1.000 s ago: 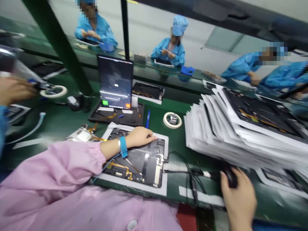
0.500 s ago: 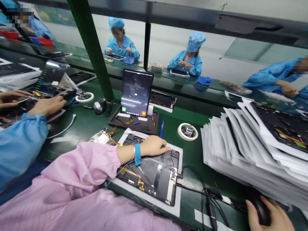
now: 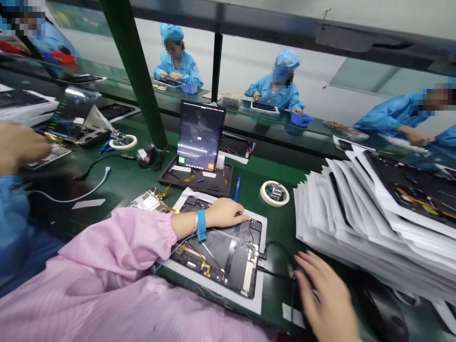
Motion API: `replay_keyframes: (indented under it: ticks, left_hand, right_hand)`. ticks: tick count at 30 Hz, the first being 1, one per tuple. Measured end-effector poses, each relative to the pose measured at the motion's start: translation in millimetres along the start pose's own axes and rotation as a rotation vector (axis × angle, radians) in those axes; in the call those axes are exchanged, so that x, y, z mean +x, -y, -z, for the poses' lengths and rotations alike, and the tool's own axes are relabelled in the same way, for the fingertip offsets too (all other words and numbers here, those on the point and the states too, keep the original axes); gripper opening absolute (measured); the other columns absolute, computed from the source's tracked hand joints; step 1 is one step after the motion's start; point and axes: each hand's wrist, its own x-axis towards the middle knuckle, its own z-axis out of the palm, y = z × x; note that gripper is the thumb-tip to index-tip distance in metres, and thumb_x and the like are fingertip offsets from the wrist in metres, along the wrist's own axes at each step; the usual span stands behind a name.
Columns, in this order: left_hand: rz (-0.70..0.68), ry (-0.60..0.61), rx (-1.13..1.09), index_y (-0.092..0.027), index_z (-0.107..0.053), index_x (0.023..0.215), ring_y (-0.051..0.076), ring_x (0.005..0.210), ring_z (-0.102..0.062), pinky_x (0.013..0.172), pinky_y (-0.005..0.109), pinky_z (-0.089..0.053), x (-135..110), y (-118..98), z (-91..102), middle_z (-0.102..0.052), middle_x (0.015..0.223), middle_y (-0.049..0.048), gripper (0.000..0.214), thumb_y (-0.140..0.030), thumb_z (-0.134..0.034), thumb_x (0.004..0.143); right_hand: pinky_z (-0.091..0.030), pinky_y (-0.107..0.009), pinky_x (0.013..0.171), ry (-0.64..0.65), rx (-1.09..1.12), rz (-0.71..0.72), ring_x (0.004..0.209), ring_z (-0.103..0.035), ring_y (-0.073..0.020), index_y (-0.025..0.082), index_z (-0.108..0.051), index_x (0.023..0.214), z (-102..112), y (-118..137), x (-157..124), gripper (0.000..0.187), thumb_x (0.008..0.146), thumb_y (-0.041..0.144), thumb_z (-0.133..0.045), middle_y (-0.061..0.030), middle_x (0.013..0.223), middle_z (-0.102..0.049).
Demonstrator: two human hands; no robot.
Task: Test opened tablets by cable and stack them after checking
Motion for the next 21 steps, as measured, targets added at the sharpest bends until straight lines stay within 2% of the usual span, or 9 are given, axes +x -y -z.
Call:
replay_keyframes:
  ticks: [3,5,9,11,13,15,17,19,21]
  left_hand:
    - [-0.010,-0.010,-0.003,-0.020,-0.067,0.075,0.022,0.074,-0.064,0.056,0.029,-0.037,-1.0,0.2,0.3,-0.070,0.077,0.0065,0.052,-0.061,-0.037,0.087]
    - [-0.015,-0.017,0.001,-0.020,-0.068,0.076,0.022,0.074,-0.064,0.057,0.028,-0.037,-1.4,0.3,0.3,-0.070,0.077,0.0065,0.051,-0.060,-0.038,0.087]
    - [-0.019,-0.022,-0.012,-0.020,-0.067,0.075,0.022,0.074,-0.063,0.057,0.028,-0.038,-1.3,2.4,-1.3,-0.069,0.076,0.0066,0.050,-0.059,-0.039,0.087]
    - [-0.017,-0.023,-0.035,-0.019,-0.066,0.073,0.022,0.072,-0.063,0.057,0.029,-0.038,-1.2,3.8,-2.9,-0.069,0.074,0.0063,0.049,-0.059,-0.040,0.087]
    - [-0.011,-0.035,-0.090,-0.019,-0.064,0.074,0.021,0.071,-0.062,0.057,0.029,-0.039,-1.4,3.2,-3.1,-0.068,0.073,0.0051,0.046,-0.058,-0.044,0.085]
    - [-0.042,-0.112,-0.159,-0.018,-0.063,0.083,0.020,0.076,-0.062,0.064,0.028,-0.043,-2.0,-0.5,1.7,-0.068,0.081,0.0046,0.040,-0.056,-0.052,0.082]
    - [-0.107,-0.263,-0.180,-0.018,-0.060,0.095,0.020,0.089,-0.060,0.077,0.029,-0.045,-3.4,-5.4,14.3,-0.067,0.095,0.0056,0.037,-0.051,-0.057,0.081]
    - [-0.125,-0.427,-0.160,-0.018,-0.058,0.101,0.020,0.098,-0.058,0.087,0.030,-0.043,-6.2,-6.1,34.8,-0.066,0.102,0.0059,0.031,-0.044,-0.053,0.085]
    - [-0.044,-0.555,-0.150,-0.018,-0.058,0.102,0.018,0.097,-0.057,0.088,0.030,-0.043,-11.7,4.0,59.9,-0.065,0.102,0.0054,0.025,-0.035,-0.046,0.089]
  right_hand:
    - [-0.046,-0.046,0.086,0.160,-0.015,0.177,0.106,-0.057,-0.0287,0.022,-0.059,0.103,-12.9,49.7,41.8,0.019,0.090,0.029,-0.047,-0.0091,0.106,-0.063]
    - [-0.047,-0.043,0.083,0.225,0.000,0.222,0.100,-0.059,-0.0266,0.021,-0.060,0.094,-19.7,62.9,58.8,0.015,0.089,0.022,-0.046,-0.0086,0.099,-0.064]
    - [-0.049,-0.041,0.082,0.378,0.090,0.265,0.098,-0.058,-0.0242,0.021,-0.059,0.089,-17.3,55.4,68.5,0.014,0.087,0.016,-0.046,-0.0093,0.107,-0.060]
    - [-0.048,-0.043,0.087,0.463,0.122,0.263,0.107,-0.055,-0.0254,0.021,-0.059,0.084,-9.1,44.2,70.9,0.014,0.087,0.016,-0.046,-0.0098,0.118,-0.057]
    - [-0.045,-0.046,0.093,0.534,0.138,0.225,0.119,-0.048,-0.0278,0.021,-0.060,0.089,-1.1,34.0,80.4,0.012,0.086,0.018,-0.049,-0.0094,0.133,-0.048]
    - [-0.042,-0.048,0.097,0.551,0.166,0.177,0.126,-0.042,-0.0290,0.023,-0.058,0.107,0.3,29.8,101.8,0.024,0.084,0.021,-0.053,-0.0096,0.141,-0.041]
    - [-0.040,-0.046,0.099,0.513,0.211,0.092,0.123,-0.045,-0.0277,0.022,-0.054,0.118,-10.3,35.7,134.2,0.035,0.083,0.021,-0.054,-0.0112,0.135,-0.047]
    - [-0.041,-0.043,0.096,0.453,0.237,-0.046,0.111,-0.055,-0.0268,0.018,-0.057,0.112,-33.4,51.0,171.2,0.029,0.084,0.018,-0.051,-0.0125,0.116,-0.059]
    - [-0.043,-0.045,0.089,0.396,0.228,-0.162,0.098,-0.060,-0.0294,0.012,-0.057,0.111,-63.2,70.3,203.4,0.028,0.086,0.016,-0.047,-0.0166,0.100,-0.064]
